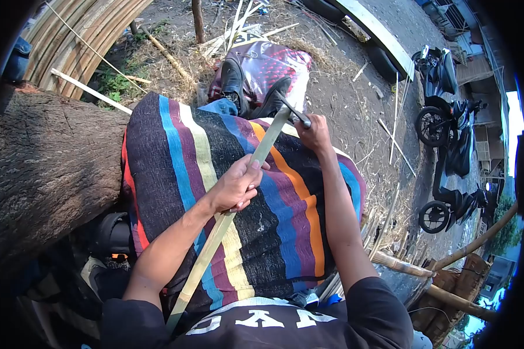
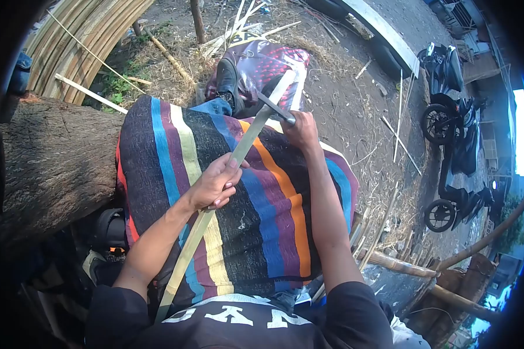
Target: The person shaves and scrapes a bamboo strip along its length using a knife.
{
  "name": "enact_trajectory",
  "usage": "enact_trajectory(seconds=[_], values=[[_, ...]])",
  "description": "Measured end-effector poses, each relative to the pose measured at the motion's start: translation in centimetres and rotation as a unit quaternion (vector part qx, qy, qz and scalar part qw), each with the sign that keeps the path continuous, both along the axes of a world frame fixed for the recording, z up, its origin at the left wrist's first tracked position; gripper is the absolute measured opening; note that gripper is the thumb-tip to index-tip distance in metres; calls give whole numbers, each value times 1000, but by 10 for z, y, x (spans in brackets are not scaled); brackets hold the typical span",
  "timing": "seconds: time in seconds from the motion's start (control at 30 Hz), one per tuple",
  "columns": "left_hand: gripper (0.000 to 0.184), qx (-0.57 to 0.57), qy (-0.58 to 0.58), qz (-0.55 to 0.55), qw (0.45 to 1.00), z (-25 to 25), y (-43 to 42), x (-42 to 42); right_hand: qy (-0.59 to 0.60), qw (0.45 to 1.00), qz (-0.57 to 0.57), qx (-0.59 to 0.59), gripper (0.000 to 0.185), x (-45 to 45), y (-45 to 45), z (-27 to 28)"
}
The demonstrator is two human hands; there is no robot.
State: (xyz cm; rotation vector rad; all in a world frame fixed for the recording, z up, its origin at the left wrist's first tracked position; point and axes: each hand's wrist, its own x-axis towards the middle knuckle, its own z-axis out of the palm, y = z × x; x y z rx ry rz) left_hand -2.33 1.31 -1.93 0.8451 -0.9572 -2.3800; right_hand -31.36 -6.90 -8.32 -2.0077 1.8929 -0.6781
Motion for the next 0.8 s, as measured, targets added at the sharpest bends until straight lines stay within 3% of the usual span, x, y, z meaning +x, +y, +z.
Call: enact_trajectory(seconds=[0.07,0.17,0.2,0.23,0.3,0.43,0.63,0.8], values=[[45,-2,-6,-2,1000,4,1,4,-17,998,-34,-57,24,-9,-10,-13],[44,17,5,5,1000,6,-1,6,-8,999,5,-37,24,-12,-8,-12],[43,25,17,4,1000,8,-1,6,44,985,83,-148,18,-5,-2,-5],[43,34,30,3,999,10,-1,6,42,985,85,-147,18,2,-1,2],[43,49,44,-3,998,10,-1,6,-67,996,58,18,18,9,2,13],[43,23,23,19,999,-1,-4,2,-1,999,38,-8,20,5,-8,-14],[41,93,104,8,990,15,2,9,-22,1000,14,-12,16,12,-2,16],[39,74,69,-4,995,15,7,7,7,990,-40,-137,27,-21,-16,-5]])
